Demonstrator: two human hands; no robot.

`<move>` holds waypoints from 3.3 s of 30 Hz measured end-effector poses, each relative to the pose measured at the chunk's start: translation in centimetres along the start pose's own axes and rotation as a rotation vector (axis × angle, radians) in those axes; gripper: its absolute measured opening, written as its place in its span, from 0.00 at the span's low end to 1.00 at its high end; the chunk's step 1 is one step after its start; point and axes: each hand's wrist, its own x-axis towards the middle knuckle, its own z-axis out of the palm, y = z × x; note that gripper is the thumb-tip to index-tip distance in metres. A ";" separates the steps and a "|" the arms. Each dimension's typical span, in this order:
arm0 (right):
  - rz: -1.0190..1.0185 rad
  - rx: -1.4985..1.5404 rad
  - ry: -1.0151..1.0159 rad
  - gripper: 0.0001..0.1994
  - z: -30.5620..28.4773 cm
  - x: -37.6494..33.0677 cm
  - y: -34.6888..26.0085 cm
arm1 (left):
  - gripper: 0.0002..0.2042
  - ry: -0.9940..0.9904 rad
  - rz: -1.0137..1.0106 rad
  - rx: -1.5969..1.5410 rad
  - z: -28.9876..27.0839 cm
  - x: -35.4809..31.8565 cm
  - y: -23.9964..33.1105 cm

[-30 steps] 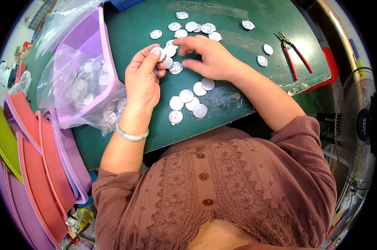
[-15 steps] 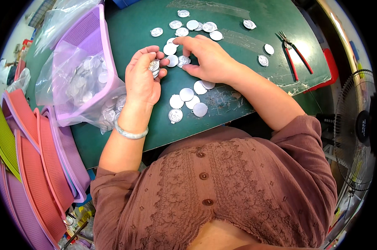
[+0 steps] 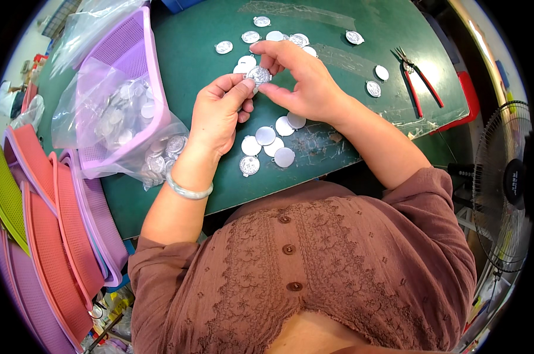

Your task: The person assembles small round metal components by hand, picking up pieces from a table and a purple basket. They use pliers to manipulate and join the components, placing finished items back on the table.

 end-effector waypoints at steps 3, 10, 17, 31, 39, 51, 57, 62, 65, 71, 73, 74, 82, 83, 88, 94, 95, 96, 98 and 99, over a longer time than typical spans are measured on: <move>0.154 0.283 -0.036 0.23 0.2 -0.3 0.8 | 0.07 0.030 0.011 -0.021 0.0 0.2 0.0; 0.485 0.791 -0.063 0.22 -0.3 0.1 0.6 | 0.06 0.014 0.021 -0.033 -0.1 0.2 -0.2; 0.538 0.867 -0.051 0.22 -0.4 0.1 0.7 | 0.07 0.018 0.015 -0.082 -0.2 0.2 -0.2; 0.319 0.607 0.038 0.21 0.1 -0.3 0.5 | 0.12 -0.042 -0.017 -0.220 0.1 0.0 -0.4; 0.257 0.509 0.033 0.18 0.2 -0.3 1.1 | 0.13 -0.141 -0.052 -0.412 -0.8 0.7 -0.1; 0.335 0.234 -0.025 0.15 0.5 -0.5 1.3 | 0.12 -0.001 0.047 -0.163 -0.2 0.3 -0.1; 0.315 0.137 -0.113 0.16 0.4 -0.4 1.0 | 0.11 0.104 0.090 -0.240 -0.5 0.4 0.3; 0.159 0.006 -0.163 0.19 0.6 -0.4 1.0 | 0.11 0.117 0.113 -0.241 -0.5 0.5 0.2; 0.096 -0.089 -0.227 0.20 1.0 -0.3 0.7 | 0.11 0.106 0.132 -0.212 -0.5 0.5 0.1; 0.139 -0.173 -0.288 0.19 0.3 -0.1 0.3 | 0.13 0.060 0.175 -0.165 -0.4 0.4 0.0; 0.143 -0.176 -0.301 0.19 0.1 -0.1 0.3 | 0.13 0.052 0.174 -0.159 -0.3 0.3 0.1; 0.145 -0.177 -0.307 0.18 0.1 0.0 0.3 | 0.13 0.052 0.170 -0.155 -0.3 0.3 0.1; 0.066 -0.169 -0.244 0.16 0.6 -0.1 0.8 | 0.09 0.052 0.135 -0.135 0.1 0.0 0.5; 0.059 -0.171 -0.235 0.16 0.8 -0.1 0.8 | 0.09 0.057 0.127 -0.140 0.1 0.0 0.5; -0.010 -0.193 -0.206 0.13 1.5 -0.1 1.3 | 0.09 0.057 0.102 -0.166 0.2 -0.3 0.6; -0.038 -0.247 -0.223 0.11 1.7 -0.1 1.6 | 0.09 0.052 0.099 -0.171 0.7 -0.9 0.9; -0.037 -0.256 -0.231 0.11 1.7 -0.1 1.5 | 0.09 0.050 0.106 -0.163 0.7 -0.9 0.9; -0.029 -0.256 -0.226 0.10 1.7 -0.1 1.5 | 0.09 0.049 0.113 -0.154 0.8 -1.0 0.8; -0.015 -0.257 -0.217 0.10 1.8 -0.1 1.6 | 0.09 0.042 0.149 -0.126 0.9 -1.0 0.7; -0.018 -0.260 -0.214 0.10 1.8 -0.1 1.6 | 0.09 0.041 0.166 -0.111 1.0 -1.1 0.6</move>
